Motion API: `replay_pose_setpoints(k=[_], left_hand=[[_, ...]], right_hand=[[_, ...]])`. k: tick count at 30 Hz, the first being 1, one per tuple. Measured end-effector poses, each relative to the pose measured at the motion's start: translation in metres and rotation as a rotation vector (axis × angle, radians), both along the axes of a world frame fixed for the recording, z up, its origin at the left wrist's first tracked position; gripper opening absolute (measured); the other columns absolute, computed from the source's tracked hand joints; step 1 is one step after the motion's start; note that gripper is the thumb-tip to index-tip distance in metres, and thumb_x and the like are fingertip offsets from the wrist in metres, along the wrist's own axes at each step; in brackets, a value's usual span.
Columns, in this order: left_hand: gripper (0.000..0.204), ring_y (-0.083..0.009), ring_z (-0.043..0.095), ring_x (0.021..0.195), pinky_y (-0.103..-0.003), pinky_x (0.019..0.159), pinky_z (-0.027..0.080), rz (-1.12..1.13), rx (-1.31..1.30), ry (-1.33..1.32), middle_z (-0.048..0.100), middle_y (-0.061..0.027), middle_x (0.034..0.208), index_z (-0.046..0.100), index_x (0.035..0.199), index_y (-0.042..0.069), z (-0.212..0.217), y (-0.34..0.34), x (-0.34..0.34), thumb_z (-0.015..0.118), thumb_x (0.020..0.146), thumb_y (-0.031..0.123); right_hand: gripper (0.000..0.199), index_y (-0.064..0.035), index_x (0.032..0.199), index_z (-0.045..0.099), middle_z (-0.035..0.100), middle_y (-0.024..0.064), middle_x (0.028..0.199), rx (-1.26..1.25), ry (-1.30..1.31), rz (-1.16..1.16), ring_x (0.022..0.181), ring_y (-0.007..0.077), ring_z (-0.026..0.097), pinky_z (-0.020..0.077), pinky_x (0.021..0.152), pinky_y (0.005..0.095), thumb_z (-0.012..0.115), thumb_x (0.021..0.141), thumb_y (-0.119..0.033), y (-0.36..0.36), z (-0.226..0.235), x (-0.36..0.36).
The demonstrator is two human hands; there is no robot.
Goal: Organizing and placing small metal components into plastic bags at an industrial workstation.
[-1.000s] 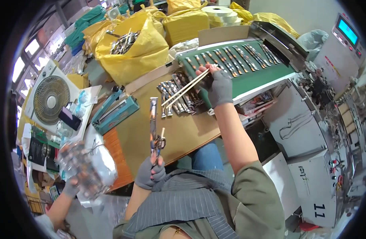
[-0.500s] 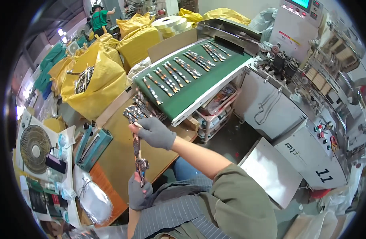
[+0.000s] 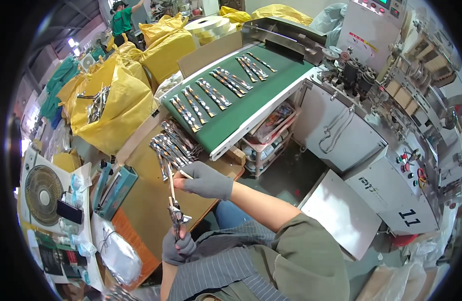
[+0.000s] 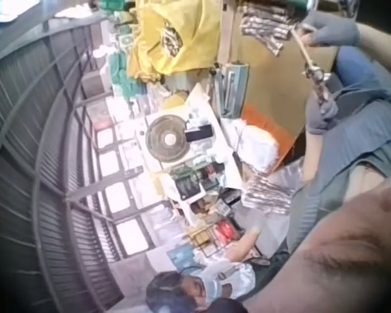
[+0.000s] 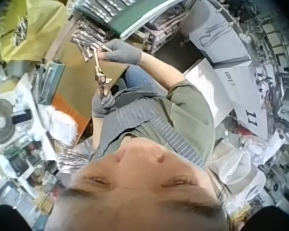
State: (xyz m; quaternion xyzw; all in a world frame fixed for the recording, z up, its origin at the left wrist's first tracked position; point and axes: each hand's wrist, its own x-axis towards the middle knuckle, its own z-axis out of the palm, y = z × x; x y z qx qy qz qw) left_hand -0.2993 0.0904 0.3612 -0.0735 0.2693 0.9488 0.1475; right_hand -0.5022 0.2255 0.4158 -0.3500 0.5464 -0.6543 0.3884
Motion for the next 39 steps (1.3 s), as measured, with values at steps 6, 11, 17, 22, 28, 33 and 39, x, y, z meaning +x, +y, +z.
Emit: replay_pose_setpoints(k=[6,11,17,22,28,33,39], left_hand=[[0.041,-0.0073,0.025,0.034,-0.023,0.036,0.023,0.014,-0.104,-0.010,0.032,0.0035,0.045,0.049,0.082,0.007,0.011,0.011,-0.009,0.031,0.099,0.040],[0.040,-0.0079,0.027,0.033,-0.024,0.035,0.025,0.036,-0.179,-0.021,0.038,0.0013,0.047,0.048,0.083,0.008,0.006,0.008,-0.004,0.031,0.099,0.040],[0.033,-0.0089,0.036,0.035,-0.022,0.033,0.026,0.530,-0.363,0.204,0.058,-0.0089,0.073,0.048,0.089,0.008,0.023,0.000,-0.032,0.032,0.098,0.036],[0.032,-0.0093,0.041,0.040,-0.023,0.038,0.035,0.604,-0.575,0.146,0.054,-0.0064,0.064,0.050,0.085,0.005,0.041,-0.012,-0.040,0.050,0.092,0.036],[0.031,-0.0077,0.050,0.053,-0.022,0.046,0.040,0.212,-1.031,0.182,0.053,-0.0017,0.065,0.054,0.094,0.001,0.045,0.004,-0.064,0.046,0.095,0.031],[0.034,-0.0048,0.041,0.042,-0.019,0.037,0.031,0.463,-0.664,-0.083,0.048,0.0009,0.061,0.049,0.102,0.003,0.019,-0.039,-0.054,0.053,0.091,0.034],[0.022,-0.0046,0.038,0.043,-0.020,0.039,0.028,0.384,-0.777,-0.281,0.041,0.0042,0.053,0.054,0.089,0.001,0.026,-0.040,-0.067,0.059,0.086,0.022]], right_hand=[[0.023,-0.0042,0.083,0.062,0.053,-0.0022,0.069,-0.103,0.020,0.000,0.064,0.0051,0.048,0.0408,0.060,0.0223,0.055,0.089,-0.026,0.006,0.017,0.003],[0.024,-0.0037,0.088,0.064,0.055,0.0007,0.069,-0.052,0.239,-0.536,0.066,0.0078,0.054,0.0451,0.062,0.0235,0.054,0.092,-0.025,0.021,0.037,-0.044],[0.019,-0.0040,0.099,0.062,0.062,0.0059,0.078,-0.509,0.870,-0.159,0.069,0.0178,0.060,0.0487,0.064,0.0300,0.052,0.092,-0.019,0.018,-0.006,0.029],[0.043,-0.0060,0.120,0.052,0.064,0.0061,0.082,-0.082,0.903,-0.268,0.064,0.0196,0.062,0.0500,0.059,0.0291,0.066,0.081,-0.017,-0.005,-0.039,0.000],[0.024,-0.0031,0.095,0.062,0.065,0.0071,0.087,0.117,0.374,0.126,0.078,0.0166,0.061,0.0459,0.075,0.0291,0.054,0.086,-0.024,-0.056,-0.007,-0.051],[0.034,-0.0036,0.094,0.066,0.066,0.0206,0.091,0.645,0.774,-0.842,0.083,0.0320,0.065,0.0502,0.073,0.0395,0.054,0.083,-0.033,-0.061,0.006,-0.251],[0.036,-0.0047,0.100,0.068,0.065,0.0153,0.106,1.314,0.907,-0.554,0.097,0.0279,0.063,0.0502,0.082,0.0360,0.057,0.078,-0.031,-0.067,-0.039,-0.295]])
